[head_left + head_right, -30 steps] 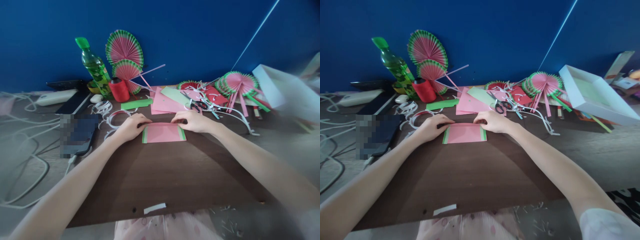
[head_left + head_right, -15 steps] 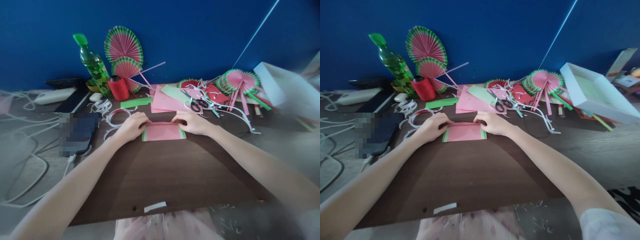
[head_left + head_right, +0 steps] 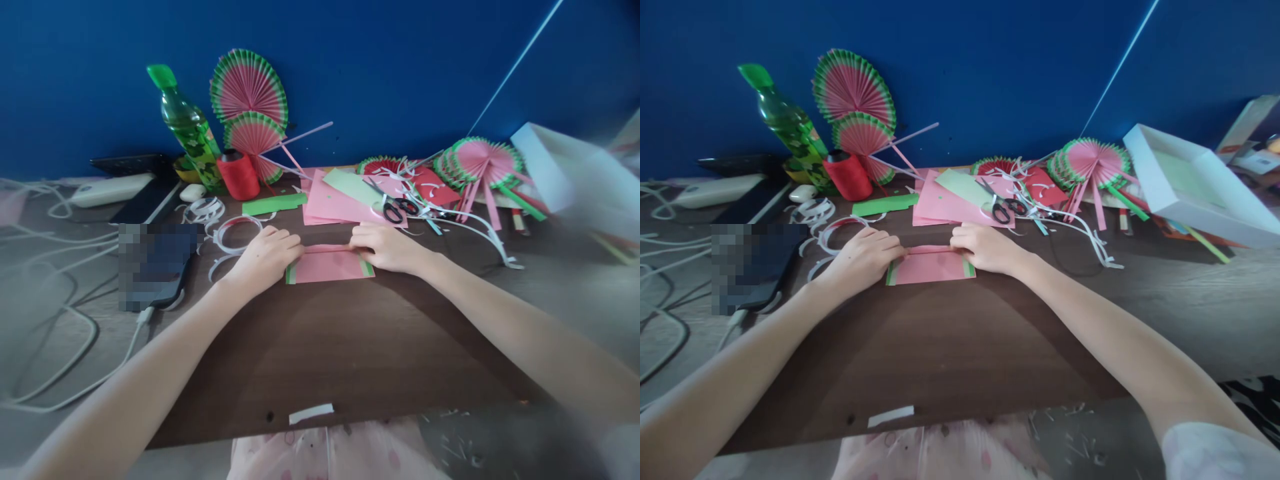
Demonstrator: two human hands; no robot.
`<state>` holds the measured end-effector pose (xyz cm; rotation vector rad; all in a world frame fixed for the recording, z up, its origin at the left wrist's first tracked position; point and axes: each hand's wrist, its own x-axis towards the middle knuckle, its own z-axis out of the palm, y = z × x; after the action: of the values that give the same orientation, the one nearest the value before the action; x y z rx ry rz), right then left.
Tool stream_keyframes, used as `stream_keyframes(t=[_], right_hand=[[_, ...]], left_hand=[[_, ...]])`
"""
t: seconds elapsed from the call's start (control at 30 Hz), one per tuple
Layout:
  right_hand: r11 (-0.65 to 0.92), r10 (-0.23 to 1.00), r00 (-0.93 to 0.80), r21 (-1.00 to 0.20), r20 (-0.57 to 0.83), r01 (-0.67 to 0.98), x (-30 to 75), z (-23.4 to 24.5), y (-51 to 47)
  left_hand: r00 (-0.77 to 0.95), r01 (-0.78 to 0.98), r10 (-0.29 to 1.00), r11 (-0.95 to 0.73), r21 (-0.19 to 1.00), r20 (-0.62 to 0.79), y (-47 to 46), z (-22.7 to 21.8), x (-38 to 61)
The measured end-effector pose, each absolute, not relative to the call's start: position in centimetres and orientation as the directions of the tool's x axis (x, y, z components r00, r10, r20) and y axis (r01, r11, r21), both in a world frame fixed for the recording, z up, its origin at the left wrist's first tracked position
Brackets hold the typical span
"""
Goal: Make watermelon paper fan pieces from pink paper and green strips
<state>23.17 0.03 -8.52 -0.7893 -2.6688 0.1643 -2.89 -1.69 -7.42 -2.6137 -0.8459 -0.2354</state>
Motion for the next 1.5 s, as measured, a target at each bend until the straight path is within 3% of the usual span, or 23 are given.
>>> stream_keyframes(t=[0.3, 0.53, 0.67, 0.83, 1.03, 1.23, 1.5], right_hand=[[0.808, 0.578, -0.778, -0.043, 0.245, 0.587, 23.1, -8.3, -0.4], [0.798, 0.546, -0.795, 0.125, 0.266, 0.590, 22.2, -8.3, -1.4], [0.799, 0.540, -0.798, 0.134, 0.266, 0.586, 21.9, -8.8, -1.2], [0.811, 0.547, -0.774, 0.027, 0.319, 0.584, 22.2, -9.2, -0.9], [0.797, 0.597, -0.652, -0.258, 0.467, 0.545, 22.5, -9.9, -0.4], [0.731, 0.680, -0.498, -0.457, 0.538, 0.506, 22.5, -9.5, -0.3], [0.612, 0.789, -0.468, -0.577, 0.399, 0.541, 22.5, -9.3, -0.4]], left_hand=[[0.700, 0.698, 0.702, -0.631, -0.338, 0.134, -3.6, -7.0, -1.4], [0.715, 0.684, 0.682, -0.639, -0.353, 0.151, -3.7, -7.6, -1.1], [0.719, 0.688, 0.671, -0.650, -0.323, 0.182, -3.8, -7.6, -0.4], [0.670, 0.739, 0.696, -0.659, -0.143, 0.257, -3.7, -8.4, 0.3], [0.619, 0.744, 0.696, -0.668, 0.013, 0.364, -2.4, -9.5, -0.3], [0.605, 0.750, 0.681, -0.661, -0.007, 0.413, -1.7, -9.5, -0.4], [0.561, 0.777, 0.682, -0.629, -0.014, 0.470, -2.3, -9.7, -0.3]])
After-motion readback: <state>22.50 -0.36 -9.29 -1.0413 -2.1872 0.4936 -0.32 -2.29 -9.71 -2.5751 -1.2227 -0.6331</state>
